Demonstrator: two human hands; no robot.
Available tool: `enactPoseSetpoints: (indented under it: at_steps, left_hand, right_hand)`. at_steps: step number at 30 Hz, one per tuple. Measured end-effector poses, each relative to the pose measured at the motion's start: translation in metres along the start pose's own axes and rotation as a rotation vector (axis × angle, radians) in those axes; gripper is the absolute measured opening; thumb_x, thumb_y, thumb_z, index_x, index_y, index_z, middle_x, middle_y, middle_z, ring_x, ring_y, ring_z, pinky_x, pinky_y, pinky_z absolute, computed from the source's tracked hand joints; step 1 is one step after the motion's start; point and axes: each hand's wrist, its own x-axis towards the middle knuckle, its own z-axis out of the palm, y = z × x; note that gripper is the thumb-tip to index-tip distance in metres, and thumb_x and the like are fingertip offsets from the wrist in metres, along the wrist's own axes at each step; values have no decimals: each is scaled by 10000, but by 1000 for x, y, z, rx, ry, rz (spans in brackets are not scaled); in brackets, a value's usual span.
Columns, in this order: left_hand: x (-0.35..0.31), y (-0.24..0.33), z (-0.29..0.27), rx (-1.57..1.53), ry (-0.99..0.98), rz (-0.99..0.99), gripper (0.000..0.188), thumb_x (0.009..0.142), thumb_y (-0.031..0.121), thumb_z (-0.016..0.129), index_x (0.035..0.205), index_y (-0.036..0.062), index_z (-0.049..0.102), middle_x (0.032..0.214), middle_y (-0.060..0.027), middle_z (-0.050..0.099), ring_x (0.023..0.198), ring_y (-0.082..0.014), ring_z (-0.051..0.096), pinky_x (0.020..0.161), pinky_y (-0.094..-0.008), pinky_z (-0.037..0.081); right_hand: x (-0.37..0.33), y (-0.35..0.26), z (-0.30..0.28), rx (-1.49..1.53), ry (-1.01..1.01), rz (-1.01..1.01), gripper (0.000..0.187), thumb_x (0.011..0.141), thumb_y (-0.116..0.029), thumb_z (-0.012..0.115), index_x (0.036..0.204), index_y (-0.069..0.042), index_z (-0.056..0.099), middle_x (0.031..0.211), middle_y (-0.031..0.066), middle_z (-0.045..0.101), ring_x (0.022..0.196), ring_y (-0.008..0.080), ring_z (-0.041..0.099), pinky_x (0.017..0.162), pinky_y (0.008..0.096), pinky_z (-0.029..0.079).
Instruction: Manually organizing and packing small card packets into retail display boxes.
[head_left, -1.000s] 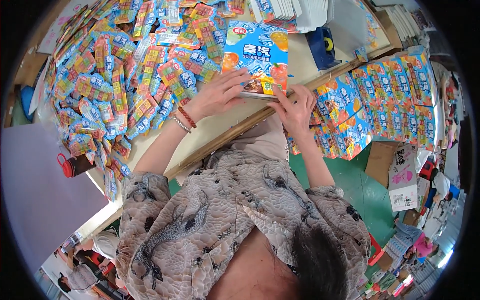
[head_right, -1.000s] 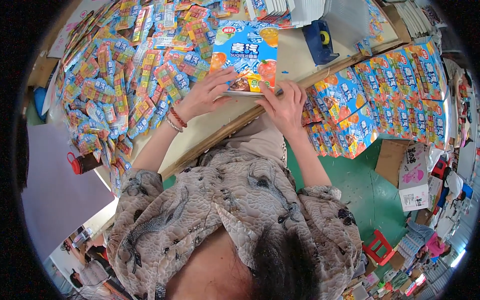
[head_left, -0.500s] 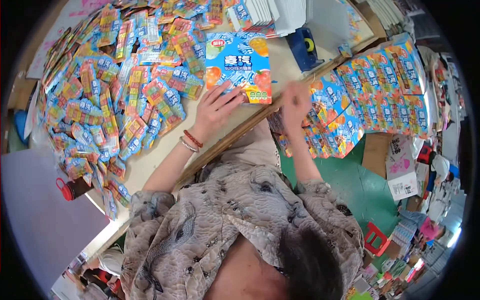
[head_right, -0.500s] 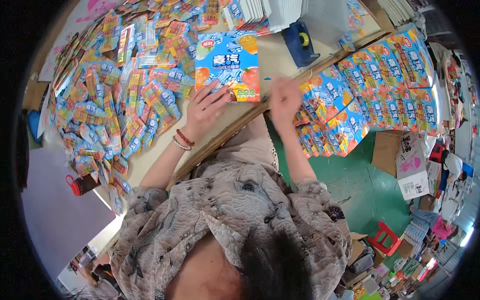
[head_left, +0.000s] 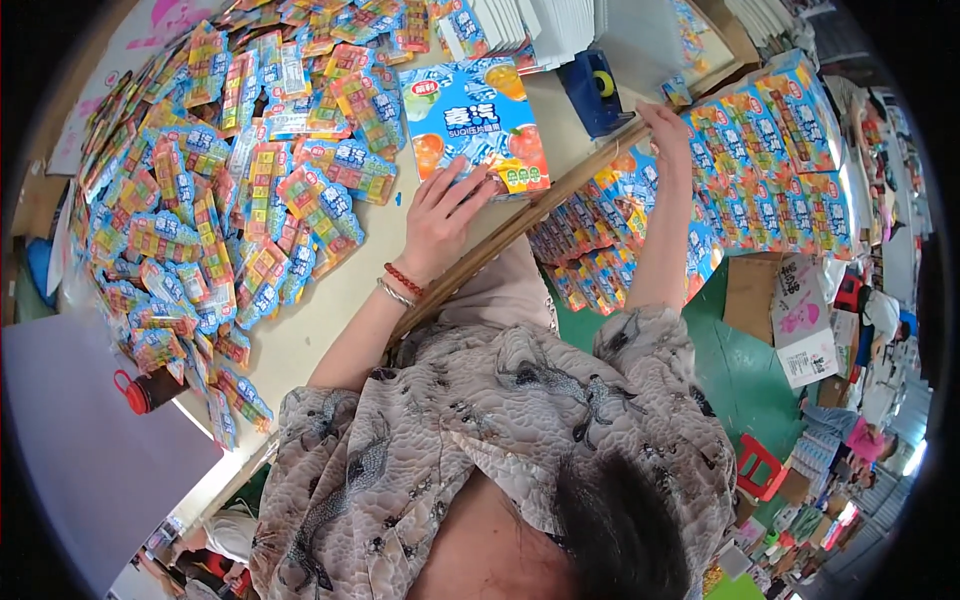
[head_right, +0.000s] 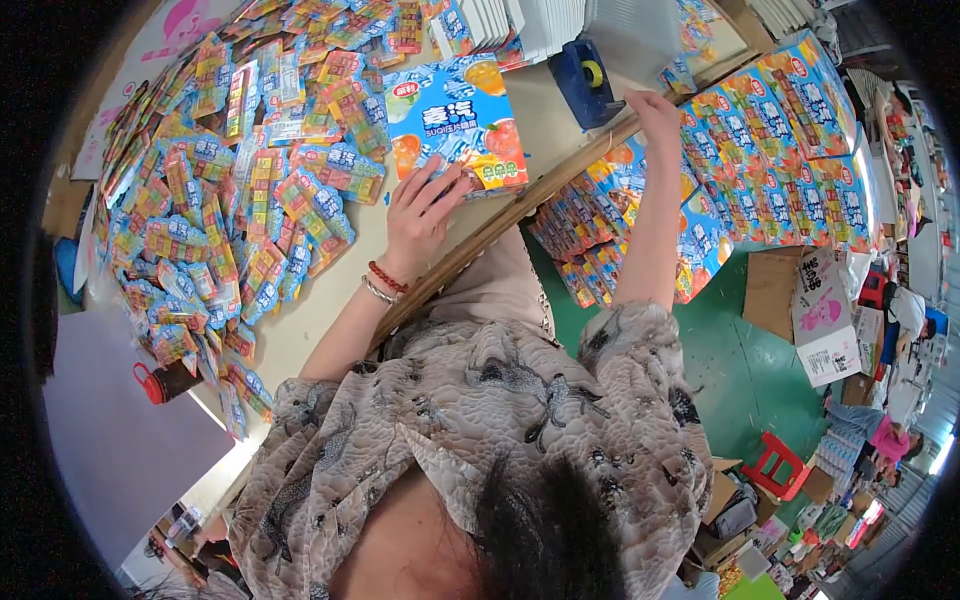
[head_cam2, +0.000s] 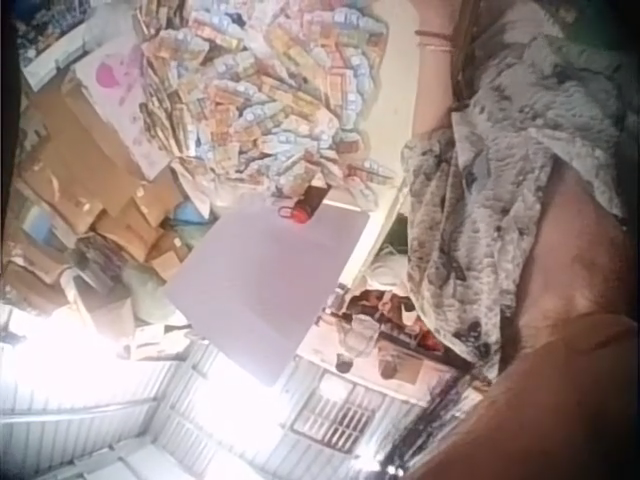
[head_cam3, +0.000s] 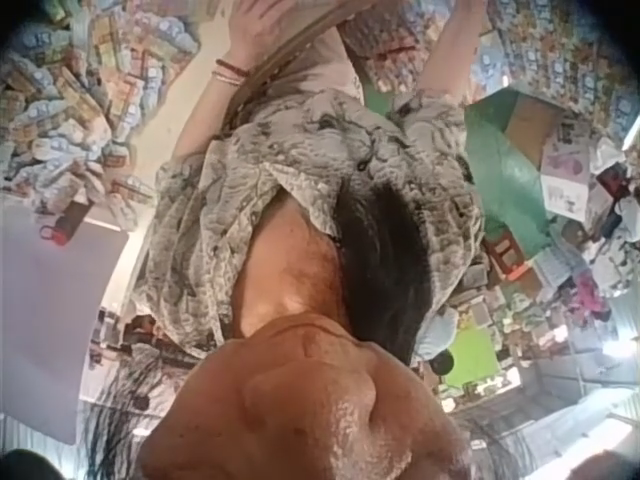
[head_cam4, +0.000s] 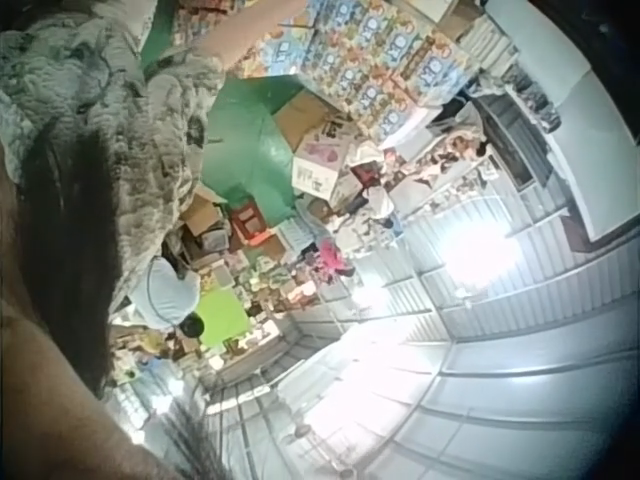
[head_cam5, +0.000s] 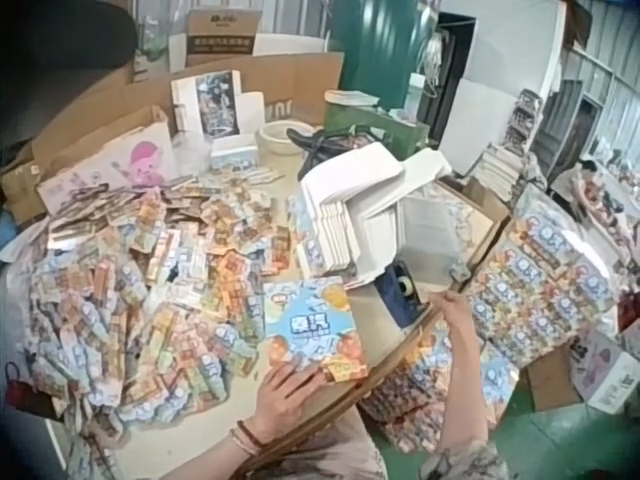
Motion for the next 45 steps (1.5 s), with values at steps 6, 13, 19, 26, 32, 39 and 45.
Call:
enactPoseSetpoints:
  at_steps: [6, 13, 19, 26, 32, 39, 45]
  left_hand:
    - [1, 1, 1, -23, 23, -2, 466, 769, -1, 630, 1201, 174, 639, 1287, 5, 587, 1236, -237, 511, 1002, -406, 415]
    - [1, 2, 5, -19, 34, -2, 469, 763, -4, 630, 1193, 184, 644, 1279, 10, 590, 1223, -238, 519, 985, -397, 420]
    - [2, 5, 1, -4, 32, -37, 471, 765, 13, 635, 1201, 193, 633, 1253, 5, 598, 1204, -236, 529, 981, -394, 419]
    - [13, 6, -11, 70, -89, 39, 485, 798, 65, 615, 1269, 175, 583, 1238, 1, 589, 1200, -228, 522, 969, -376, 402]
    - [9, -1, -9, 67, -147, 36, 454, 803, 110, 611, 1254, 160, 589, 1255, -1, 560, 1216, -223, 501, 976, -377, 387]
    - [12, 1, -13, -11, -131, 21, 394, 811, 146, 603, 1205, 154, 619, 1238, -8, 560, 1211, -233, 500, 963, -400, 381]
    - [20, 7, -10, -86, -37, -62, 201, 836, 198, 651, 1030, 158, 688, 1105, 26, 610, 1095, -227, 562, 889, -397, 391]
  right_hand:
    - [-24, 58, 10, 373, -64, 103, 163, 893, -220, 663, 827, -74, 634, 663, -15, 567, 581, 91, 528, 545, 230, 393]
    - [-36, 84, 38, 462, 114, 146, 135, 887, -141, 645, 844, -22, 596, 642, 33, 565, 526, 119, 527, 466, 230, 380]
    - [-148, -7, 75, 672, -277, 210, 123, 893, -120, 627, 836, -22, 581, 625, 44, 562, 473, 120, 509, 422, 235, 355]
    - [-197, -28, 138, 529, -260, 299, 162, 916, -136, 572, 868, 17, 599, 662, 72, 626, 519, 138, 615, 473, 233, 488]
    - [-201, -26, 137, 479, -274, 351, 187, 929, -149, 579, 925, 35, 611, 752, 100, 662, 593, 157, 650, 529, 245, 523]
    - [-196, -9, 130, 628, -416, 423, 214, 930, -188, 615, 986, 17, 630, 839, 90, 680, 695, 170, 678, 614, 250, 549]
    - [-185, 6, 126, 620, -520, 474, 202, 929, -164, 608, 1024, 14, 616, 858, 83, 674, 755, 173, 677, 659, 268, 562]
